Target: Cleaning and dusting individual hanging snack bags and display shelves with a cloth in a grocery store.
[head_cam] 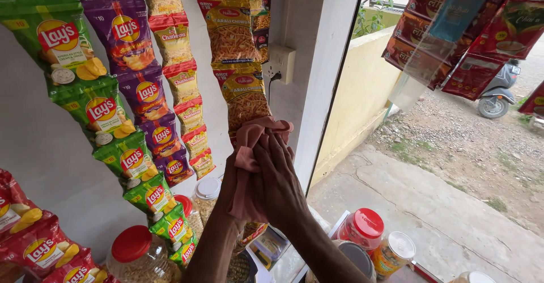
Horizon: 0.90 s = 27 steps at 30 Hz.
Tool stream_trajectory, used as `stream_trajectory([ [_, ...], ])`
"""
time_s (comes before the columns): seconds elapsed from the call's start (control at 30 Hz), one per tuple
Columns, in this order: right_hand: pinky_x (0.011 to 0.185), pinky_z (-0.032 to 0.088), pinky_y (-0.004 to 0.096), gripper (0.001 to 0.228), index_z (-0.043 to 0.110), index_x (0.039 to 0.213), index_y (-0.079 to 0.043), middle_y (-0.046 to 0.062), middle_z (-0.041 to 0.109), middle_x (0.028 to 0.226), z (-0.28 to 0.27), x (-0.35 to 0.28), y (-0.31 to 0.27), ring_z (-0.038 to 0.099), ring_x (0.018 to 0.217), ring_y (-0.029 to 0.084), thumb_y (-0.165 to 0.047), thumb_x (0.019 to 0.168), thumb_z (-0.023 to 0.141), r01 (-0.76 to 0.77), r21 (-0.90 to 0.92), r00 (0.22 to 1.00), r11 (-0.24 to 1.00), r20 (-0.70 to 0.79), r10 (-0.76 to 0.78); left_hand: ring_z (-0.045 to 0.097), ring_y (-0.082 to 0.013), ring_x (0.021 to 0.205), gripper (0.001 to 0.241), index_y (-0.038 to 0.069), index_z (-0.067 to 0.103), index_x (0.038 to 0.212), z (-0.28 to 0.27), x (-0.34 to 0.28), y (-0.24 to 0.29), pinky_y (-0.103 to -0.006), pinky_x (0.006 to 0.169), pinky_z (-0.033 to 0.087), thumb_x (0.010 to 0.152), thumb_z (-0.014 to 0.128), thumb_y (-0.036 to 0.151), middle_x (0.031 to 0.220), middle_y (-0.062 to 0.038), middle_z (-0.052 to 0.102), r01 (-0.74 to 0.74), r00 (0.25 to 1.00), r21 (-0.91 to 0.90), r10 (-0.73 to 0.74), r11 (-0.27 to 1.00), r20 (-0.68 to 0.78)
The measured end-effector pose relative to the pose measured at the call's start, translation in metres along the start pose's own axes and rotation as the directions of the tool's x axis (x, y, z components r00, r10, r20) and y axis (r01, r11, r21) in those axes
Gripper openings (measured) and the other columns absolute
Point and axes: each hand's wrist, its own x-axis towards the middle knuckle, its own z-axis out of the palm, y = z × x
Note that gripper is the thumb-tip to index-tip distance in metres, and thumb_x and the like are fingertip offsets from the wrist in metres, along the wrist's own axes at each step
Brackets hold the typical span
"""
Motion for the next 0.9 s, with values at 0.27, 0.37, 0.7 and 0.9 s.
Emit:
stream_trajectory([
  [0.27,0.121,0.031,0.055,0.056,0.049,0.148,0.002,0.031,0.042,0.157,-0.003,-0.006,0.019,0.037,0.148,0.05,-0.011,0.094,0.062,0.04,-0.031,0.999,0.999,0.015,-0.039,0.058,-0.0233,0.122,0.056,0.006,0.044,0.149,0.003,0.016,0.018,-0.0339,0.108,0.048,0.095,0.047,0.019,0.133,-0.012,0.058,-0.037,0.999,0.018,0.037,0.999,0.017],
  [0.37,0.119,0.031,0.055,0.058,0.049,0.147,0.003,0.031,0.042,0.156,-0.003,-0.006,0.024,0.036,0.147,0.051,-0.01,0.093,0.063,0.031,-0.054,0.999,0.998,0.016,-0.031,0.058,-0.0245,0.121,0.051,0.005,0.044,0.149,-0.005,0.024,0.015,-0.0351,0.107,0.049,0.101,0.048,0.022,0.133,-0.013,0.057,-0.055,0.998,-0.007,0.055,0.998,0.036],
  [0.7,0.117,0.031,0.055,0.057,0.051,0.145,0.004,0.03,0.044,0.154,0.006,-0.003,0.023,0.035,0.146,0.05,-0.01,0.092,0.064,0.013,-0.019,0.999,1.0,-0.037,-0.014,0.058,-0.0259,0.124,0.051,0.01,0.046,0.147,-0.006,0.029,0.019,-0.0366,0.107,0.048,0.102,0.043,0.032,0.14,-0.013,0.056,-0.062,0.997,0.008,0.062,0.998,-0.035],
  [0.9,0.119,0.03,0.056,0.057,0.051,0.143,0.004,0.03,0.043,0.155,0.014,-0.011,0.015,0.034,0.148,0.049,-0.011,0.09,0.065,0.028,0.001,0.999,1.0,-0.025,-0.028,0.057,-0.0265,0.127,0.051,0.016,0.045,0.149,-0.009,0.009,0.022,-0.0374,0.11,0.047,0.1,0.04,0.029,0.146,-0.012,0.054,-0.086,0.987,0.056,0.092,0.995,-0.128],
])
